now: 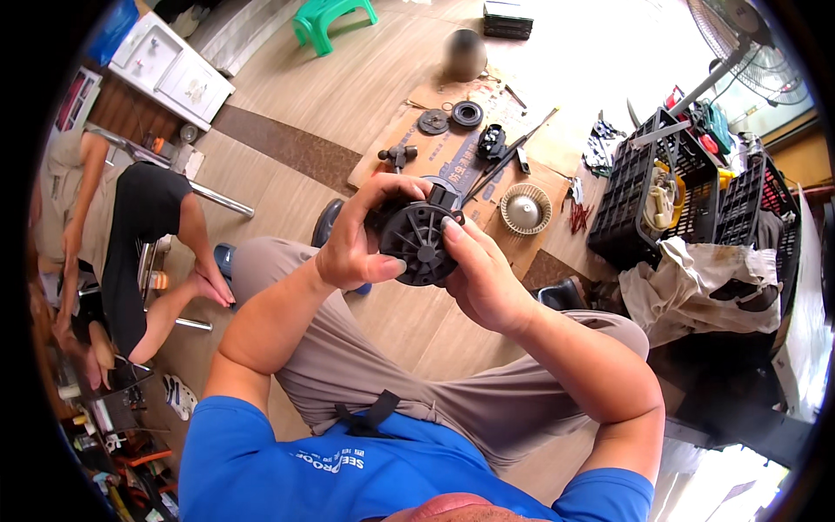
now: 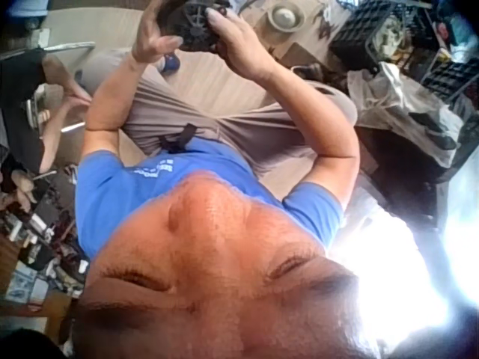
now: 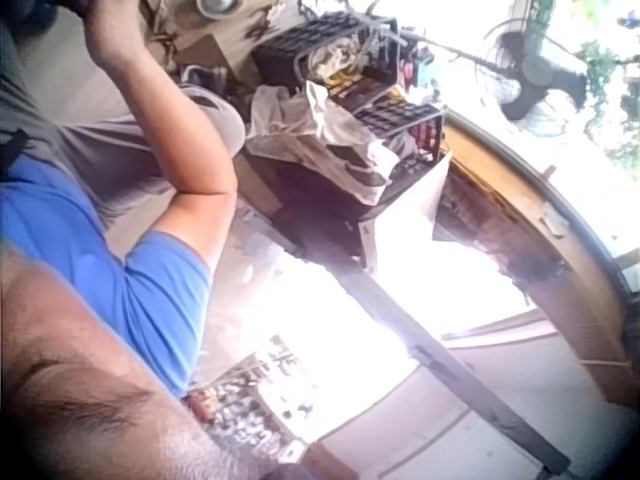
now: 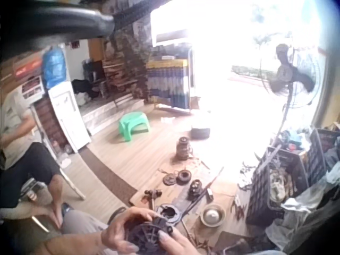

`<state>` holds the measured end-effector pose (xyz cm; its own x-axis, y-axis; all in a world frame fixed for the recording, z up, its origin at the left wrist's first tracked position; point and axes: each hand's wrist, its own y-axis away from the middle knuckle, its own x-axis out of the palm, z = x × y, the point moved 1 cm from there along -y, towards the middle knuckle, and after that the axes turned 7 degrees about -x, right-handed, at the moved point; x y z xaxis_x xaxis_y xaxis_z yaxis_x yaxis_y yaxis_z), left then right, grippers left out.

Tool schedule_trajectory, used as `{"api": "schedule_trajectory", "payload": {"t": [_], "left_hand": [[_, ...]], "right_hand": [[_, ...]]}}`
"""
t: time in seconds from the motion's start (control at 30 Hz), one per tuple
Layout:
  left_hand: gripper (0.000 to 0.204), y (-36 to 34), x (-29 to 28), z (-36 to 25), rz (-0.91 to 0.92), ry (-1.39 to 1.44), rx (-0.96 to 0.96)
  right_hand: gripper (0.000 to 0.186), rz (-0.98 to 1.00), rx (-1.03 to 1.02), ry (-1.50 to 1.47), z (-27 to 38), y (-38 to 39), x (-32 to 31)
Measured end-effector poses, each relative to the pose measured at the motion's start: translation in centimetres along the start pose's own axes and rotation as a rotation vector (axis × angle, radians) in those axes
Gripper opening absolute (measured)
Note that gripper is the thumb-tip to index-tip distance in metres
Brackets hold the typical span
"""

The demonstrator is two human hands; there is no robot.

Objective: The person assembles a small motor by placing internal components into the housing, fitting the two halves together, and securing them with a screwdriver.

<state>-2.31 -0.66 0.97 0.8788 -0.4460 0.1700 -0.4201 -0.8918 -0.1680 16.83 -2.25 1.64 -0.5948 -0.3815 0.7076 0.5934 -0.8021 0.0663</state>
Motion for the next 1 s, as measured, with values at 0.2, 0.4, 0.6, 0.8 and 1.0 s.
{"api": "schedule_trajectory", "payload": {"t": [0.2, 0.4, 0.6, 0.8, 1.0], "left_hand": [[0.079, -0.3, -0.2, 0.2, 0.071, -0.022, 0.041], [0.081, -0.4, -0.2, 0.1, 0.119, -0.101, 0.071], [0.081, -0.7, -0.2, -0.3, 0.138, -0.144, 0.105], [0.079, -1.0, 0.6, -0.5, 0.061, -0.166, 0.075], [0.085, -2.5, 0.4, 0.6, -0.023, -0.129, 0.057]], "right_hand": [[0.058, -0.043, -0.003, -0.002, -0.1, 0.4, -0.2], [0.059, -0.051, -0.014, 0.061, 0.2, 0.8, -0.5], [0.060, -0.069, -0.059, 0.089, 0.4, 0.8, -0.3], [0.055, -0.124, -0.038, 0.002, 0.2, 0.0, -1.0], [0.061, -0.049, 0.008, -0.220, -0.3, -2.0, -3.0]]}}
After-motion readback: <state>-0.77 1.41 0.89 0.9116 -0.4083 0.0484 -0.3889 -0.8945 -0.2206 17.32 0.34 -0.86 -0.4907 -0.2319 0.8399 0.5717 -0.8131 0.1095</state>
